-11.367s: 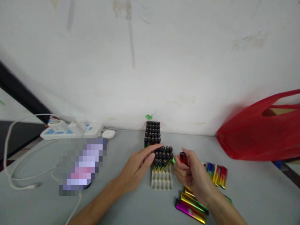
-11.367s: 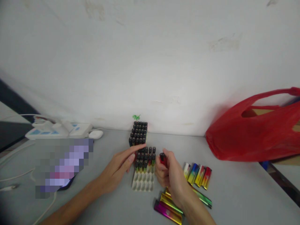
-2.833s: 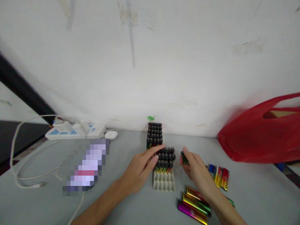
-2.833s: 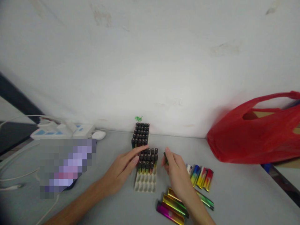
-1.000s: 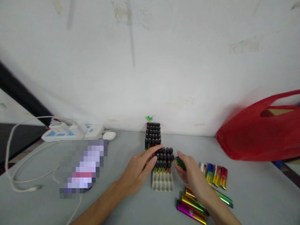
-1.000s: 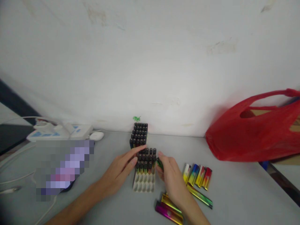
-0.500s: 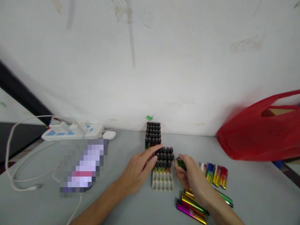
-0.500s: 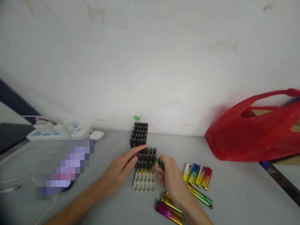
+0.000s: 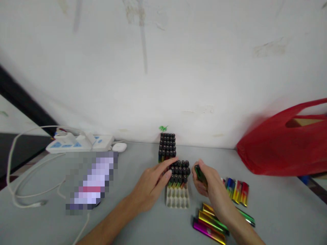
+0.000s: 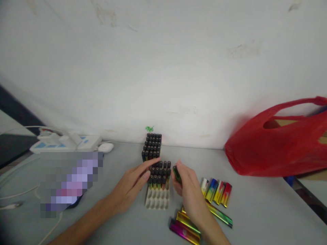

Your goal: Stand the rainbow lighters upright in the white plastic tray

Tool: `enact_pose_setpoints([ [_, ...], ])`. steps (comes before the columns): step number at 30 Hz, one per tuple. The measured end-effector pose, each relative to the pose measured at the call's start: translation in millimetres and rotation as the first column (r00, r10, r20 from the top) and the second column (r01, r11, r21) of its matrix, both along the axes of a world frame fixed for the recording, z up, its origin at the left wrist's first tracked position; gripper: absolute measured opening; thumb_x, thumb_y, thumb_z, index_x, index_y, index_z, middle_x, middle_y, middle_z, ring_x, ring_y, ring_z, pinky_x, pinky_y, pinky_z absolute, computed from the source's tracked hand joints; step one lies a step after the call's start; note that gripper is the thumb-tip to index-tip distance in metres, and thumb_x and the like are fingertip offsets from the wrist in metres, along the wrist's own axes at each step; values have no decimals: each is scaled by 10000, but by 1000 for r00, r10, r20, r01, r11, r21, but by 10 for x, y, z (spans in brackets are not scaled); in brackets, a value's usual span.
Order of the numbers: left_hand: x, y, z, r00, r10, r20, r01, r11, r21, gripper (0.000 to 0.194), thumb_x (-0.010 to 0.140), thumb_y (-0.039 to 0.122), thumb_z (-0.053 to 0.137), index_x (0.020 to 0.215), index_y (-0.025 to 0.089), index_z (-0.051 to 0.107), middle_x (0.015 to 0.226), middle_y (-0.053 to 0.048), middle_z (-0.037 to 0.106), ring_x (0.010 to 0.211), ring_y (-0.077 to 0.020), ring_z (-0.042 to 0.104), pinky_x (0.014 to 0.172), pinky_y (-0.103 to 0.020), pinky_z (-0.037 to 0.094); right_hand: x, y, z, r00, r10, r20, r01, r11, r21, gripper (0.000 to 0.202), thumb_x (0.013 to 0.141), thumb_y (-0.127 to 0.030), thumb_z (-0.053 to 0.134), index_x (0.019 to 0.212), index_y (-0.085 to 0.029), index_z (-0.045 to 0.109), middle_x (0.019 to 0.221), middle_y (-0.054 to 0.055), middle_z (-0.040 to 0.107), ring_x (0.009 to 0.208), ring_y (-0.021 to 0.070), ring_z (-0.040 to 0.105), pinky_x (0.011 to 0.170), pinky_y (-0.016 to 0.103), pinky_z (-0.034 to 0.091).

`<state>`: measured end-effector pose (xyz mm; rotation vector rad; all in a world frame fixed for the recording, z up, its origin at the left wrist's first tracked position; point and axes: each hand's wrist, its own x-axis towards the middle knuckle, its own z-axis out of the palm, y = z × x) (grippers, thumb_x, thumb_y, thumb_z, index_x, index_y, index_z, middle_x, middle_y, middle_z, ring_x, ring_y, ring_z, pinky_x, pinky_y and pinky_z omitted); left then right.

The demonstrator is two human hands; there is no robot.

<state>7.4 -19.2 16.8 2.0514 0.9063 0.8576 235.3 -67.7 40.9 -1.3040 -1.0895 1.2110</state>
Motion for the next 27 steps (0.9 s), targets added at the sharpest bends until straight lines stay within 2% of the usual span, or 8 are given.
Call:
enact_pose_setpoints([
  [5, -1, -2, 6, 1000, 0, -6, 0, 1000, 0, 472, 1209, 447, 428, 1641, 338, 584, 1608, -13, 703, 1432, -250, 706, 1243, -381, 528, 37, -17, 65, 996, -84, 16, 81, 988, 130, 611, 1091, -743, 526, 739, -244, 548, 657, -33, 474, 640, 179, 449, 665, 329, 387],
  [8, -2, -1, 4, 1000, -4, -7, 4, 1000, -5, 470, 1210, 447, 427, 1644, 348, 578, 1613, -5, 699, 1432, -246, 705, 1242, -376, 526, 40, -15, 75, 998, -65, 16, 61, 982, 180, 517, 1125, -656, 543, 829, -239, 620, 750, -17, 545, 737, 196, 506, 741, 332, 405],
  [13, -2, 2, 2, 1000, -1, -4, 1, 1000, -6, 468, 1206, 446, 441, 1639, 350, 589, 1578, -8, 728, 1392, -251, 731, 1217, -370, 547, 61, 0, 95, 985, -78, 155, 33, 961, 275, 470, 1075, -619, 668, 825, -224, 712, 913, 16, 612, 899, 214, 555, 838, 327, 409],
  [18, -10, 0, -2, 1000, -3, -11, 3, 1000, 4, 478, 1209, 449, 431, 1652, 342, 574, 1594, -26, 713, 1405, -261, 721, 1225, -396, 542, 141, 10, 125, 976, -13, 216, -24, 986, 166, 483, 1012, -646, 748, 800, -213, 758, 762, -3, 617, 759, 195, 507, 738, 326, 403],
  [21, -10, 0, -5, 1000, 4, -11, -4, 1000, 9, 473, 1209, 448, 432, 1649, 347, 577, 1585, -24, 720, 1383, -257, 733, 1206, -391, 555, 201, 16, 176, 962, 33, 271, -82, 982, 173, 468, 974, -622, 799, 763, -205, 774, 706, -2, 633, 740, 196, 527, 726, 323, 424],
  [24, -5, -2, 1, 1000, -1, -4, 1, 1000, 3, 469, 1209, 445, 435, 1639, 338, 588, 1569, -26, 733, 1372, -258, 739, 1201, -385, 557, 296, 29, 236, 922, 158, 354, -212, 970, 120, 422, 963, -583, 823, 776, -205, 816, 707, 9, 703, 726, 197, 583, 730, 324, 448],
  [27, -2, -5, 12, 1000, 1, -5, -1, 1000, 2, 473, 1206, 445, 441, 1639, 327, 592, 1560, -30, 740, 1367, -262, 742, 1209, -389, 552, 418, 50, 259, 881, 270, 387, -310, 950, 43, 333, 937, -546, 863, 889, -217, 880, 787, 23, 781, 763, 206, 643, 736, 323, 463],
])
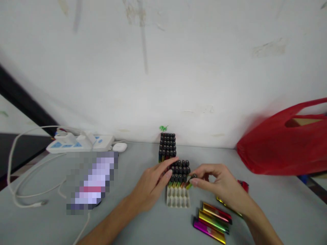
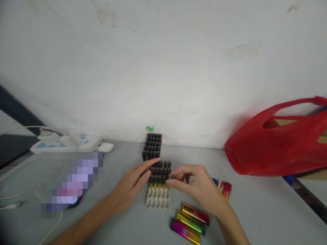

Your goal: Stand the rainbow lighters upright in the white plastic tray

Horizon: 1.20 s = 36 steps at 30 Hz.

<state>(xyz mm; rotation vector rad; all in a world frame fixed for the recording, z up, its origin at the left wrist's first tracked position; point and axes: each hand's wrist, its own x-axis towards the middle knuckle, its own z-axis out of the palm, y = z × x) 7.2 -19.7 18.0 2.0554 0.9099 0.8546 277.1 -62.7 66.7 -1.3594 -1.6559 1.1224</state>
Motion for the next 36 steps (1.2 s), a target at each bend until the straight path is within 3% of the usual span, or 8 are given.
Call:
enact_pose_setpoints([
  [6, 0, -2, 9, 1000, -9, -11, 9, 1000, -5, 480, 1209, 446, 426, 1644, 320, 586, 1583, -32, 723, 1388, -258, 730, 1228, -393, 538, 106, 22, -20, 997, 38, 60, -36, 999, -41, 284, 897, -503, 903, 962, -226, 908, 909, 47, 848, 767, 202, 667, 720, 327, 464],
  [12, 1, -2, 10, 1000, -6, -3, 6, 1000, 0, 480, 1202, 446, 445, 1640, 318, 593, 1578, -37, 726, 1394, -271, 727, 1232, -406, 543, 46, -9, -3, 996, 47, 79, -45, 998, -38, 306, 899, -519, 903, 942, -216, 897, 845, 34, 820, 751, 203, 668, 721, 326, 477],
  [24, 2, -4, 22, 1000, 0, -9, 0, 1000, 5, 482, 1202, 454, 434, 1632, 313, 600, 1581, -43, 724, 1395, -272, 729, 1223, -411, 550, 44, 12, -34, 993, 31, 115, -35, 999, 40, 272, 961, -521, 855, 981, -254, 902, 771, -5, 763, 716, 189, 642, 681, 310, 448],
  [31, 5, -3, 22, 1000, -2, -11, 2, 1000, -6, 481, 1202, 453, 433, 1632, 316, 599, 1573, -35, 730, 1390, -269, 732, 1223, -402, 549, 37, -36, 42, 969, 59, 242, -78, 994, 72, 311, 1035, -542, 766, 1100, -280, 920, 774, 3, 760, 695, 195, 638, 630, 303, 428],
  [36, 6, -5, 27, 1000, 0, -6, 0, 1000, -2, 486, 1201, 458, 431, 1630, 310, 605, 1581, -46, 724, 1403, -281, 724, 1230, -422, 550, 4, -36, 8, 971, 7, 241, -40, 990, 132, 320, 1017, -565, 785, 1077, -275, 905, 783, 6, 763, 691, 198, 651, 631, 306, 443],
])
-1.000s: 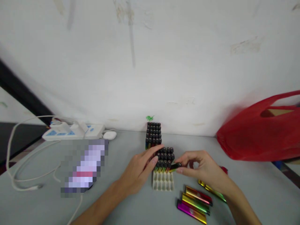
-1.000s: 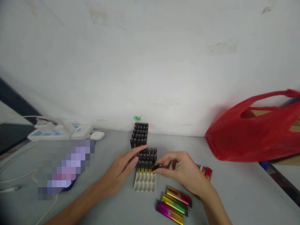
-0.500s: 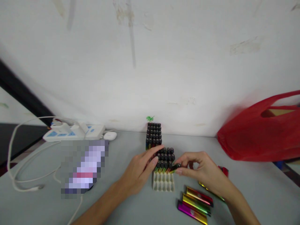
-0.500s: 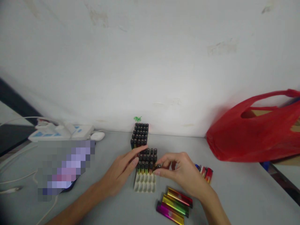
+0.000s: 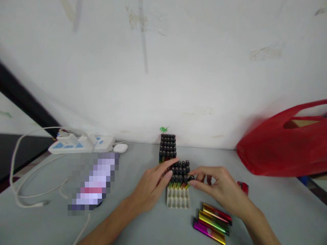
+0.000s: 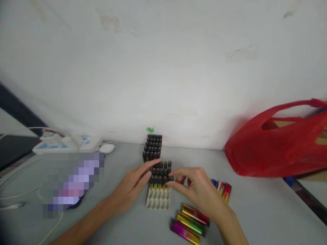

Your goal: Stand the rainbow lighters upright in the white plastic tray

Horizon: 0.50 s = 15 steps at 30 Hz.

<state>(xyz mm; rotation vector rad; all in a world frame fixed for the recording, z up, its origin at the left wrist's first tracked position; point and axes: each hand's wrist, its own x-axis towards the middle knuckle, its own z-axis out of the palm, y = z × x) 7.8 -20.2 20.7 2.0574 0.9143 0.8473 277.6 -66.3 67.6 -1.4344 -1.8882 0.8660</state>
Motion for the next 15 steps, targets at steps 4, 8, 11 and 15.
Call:
enact_pose_setpoints([
  [4, -7, 3, -10, 1000, -1, 3, 1, 1000, 12, 484, 1201, 455, 432, 1634, 319, 601, 1579, -38, 726, 1392, -277, 733, 1225, -415, 555, -7, 9, -23, 995, -56, -87, 60, 997, 55, 311, 996, -549, 817, 1096, -255, 834, 770, -6, 739, 685, 186, 633, 630, 296, 457],
  [8, -6, 7, -28, 1000, -8, 3, 8, 1000, -3, 477, 1206, 450, 429, 1640, 331, 588, 1594, -23, 715, 1408, -264, 721, 1227, -393, 545, 88, -39, -17, 997, -63, -44, 57, 991, -123, 263, 943, -458, 861, 880, -224, 761, 611, -57, 586, 566, 137, 526, 542, 263, 372],
  [11, -5, 7, -36, 1000, -5, 4, 5, 1000, -7, 471, 1209, 454, 431, 1642, 344, 581, 1598, -12, 711, 1423, -252, 709, 1241, -383, 527, 167, -115, -54, 999, 50, 11, -38, 875, -482, 209, 828, -355, 915, 948, -228, 800, 628, -69, 609, 467, 120, 513, 435, 238, 333],
  [15, -4, 5, -30, 1000, -3, 1, 3, 1000, -9, 475, 1210, 463, 424, 1640, 339, 583, 1608, -13, 703, 1441, -254, 695, 1259, -389, 509, 128, -195, -103, 989, 126, 73, -58, 802, -594, 422, 630, -164, 962, 1017, -267, 826, 668, -76, 670, 460, 122, 528, 384, 215, 292],
])
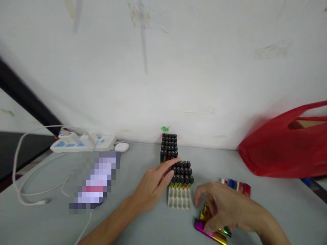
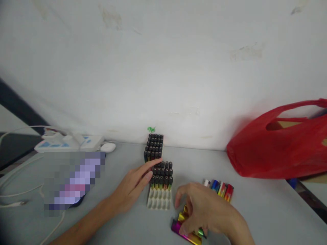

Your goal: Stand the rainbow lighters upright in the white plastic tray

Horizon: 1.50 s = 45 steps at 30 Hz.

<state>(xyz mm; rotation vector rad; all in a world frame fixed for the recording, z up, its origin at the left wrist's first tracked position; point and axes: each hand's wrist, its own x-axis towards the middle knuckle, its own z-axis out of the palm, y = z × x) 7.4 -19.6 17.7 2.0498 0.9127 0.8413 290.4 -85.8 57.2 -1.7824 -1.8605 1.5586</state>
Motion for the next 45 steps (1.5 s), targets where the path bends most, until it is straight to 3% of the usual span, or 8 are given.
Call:
enact_pose_setpoints([
  [5, 1, -4, 1, 1000, -3, 0, 3, 1000, 1, 473, 1213, 453, 418, 1641, 338, 582, 1612, -10, 699, 1448, -250, 690, 1255, -377, 509, -218, -12, 41, 982, 104, 157, -134, 972, 194, 330, 541, -76, 1002, 752, -253, 821, 637, -65, 692, 557, 127, 561, 495, 228, 283],
  [9, -3, -1, -23, 1000, -9, 11, 9, 1000, 2, 466, 1217, 449, 418, 1650, 359, 566, 1618, 5, 693, 1448, -233, 689, 1261, -359, 495, -293, 14, 56, 977, 149, 150, -175, 968, 181, 202, 646, -130, 967, 681, -231, 797, 599, -65, 674, 534, 123, 557, 517, 249, 319],
  [18, -9, 3, -18, 1000, -7, -1, 7, 1000, 4, 460, 1219, 460, 423, 1652, 384, 558, 1638, 29, 674, 1490, -221, 655, 1285, -343, 461, -319, -3, 116, 971, 96, -220, -84, 994, 63, 417, 619, -359, 1069, 890, -201, 795, 859, -39, 687, 737, 134, 586, 609, 239, 411],
  [22, -8, -1, -4, 1000, -17, 5, 17, 1000, -4, 468, 1216, 459, 422, 1654, 369, 561, 1644, 16, 670, 1484, -235, 662, 1273, -352, 478, -363, -75, 65, 887, 159, -434, -174, 985, 5, 367, 785, -401, 995, 901, -206, 707, 1029, 29, 787, 959, 201, 702, 855, 294, 530],
  [25, -6, 0, -3, 1000, -12, 5, 12, 1000, -3, 468, 1216, 455, 422, 1651, 363, 568, 1638, 12, 676, 1478, -240, 668, 1274, -359, 481, -402, -92, 0, 836, 128, -534, -202, 976, -83, 411, 826, -446, 972, 932, -210, 653, 974, 25, 774, 900, 177, 695, 800, 269, 529],
  [31, -7, 7, -33, 1000, -12, 15, 12, 1000, 20, 475, 1218, 461, 413, 1652, 351, 570, 1632, -1, 681, 1466, -241, 677, 1279, -366, 482, -450, -55, 58, 649, -61, -758, -112, 978, -174, 379, 1031, -527, 798, 1134, -249, 562, 707, -97, 520, 494, 59, 371, 463, 187, 254],
  [37, -1, 10, -31, 1000, 5, 7, -5, 1000, 8, 454, 1211, 441, 439, 1637, 373, 582, 1585, 12, 720, 1401, -241, 725, 1223, -355, 535, -436, 42, 85, 377, -286, -881, 238, 949, -206, 443, 1081, -644, 643, 976, -215, 601, 677, -82, 369, 564, 95, 199, 522, 243, 177],
  [45, 10, 1, 4, 1000, 2, 15, -2, 1000, -1, 467, 1209, 446, 427, 1632, 338, 594, 1607, -11, 703, 1436, -251, 702, 1249, -380, 520, -445, 209, -46, 505, -403, -763, 465, 872, -153, 702, 973, -785, 591, 582, -258, 343, 548, -101, 188, 508, 101, 108, 477, 297, 87],
])
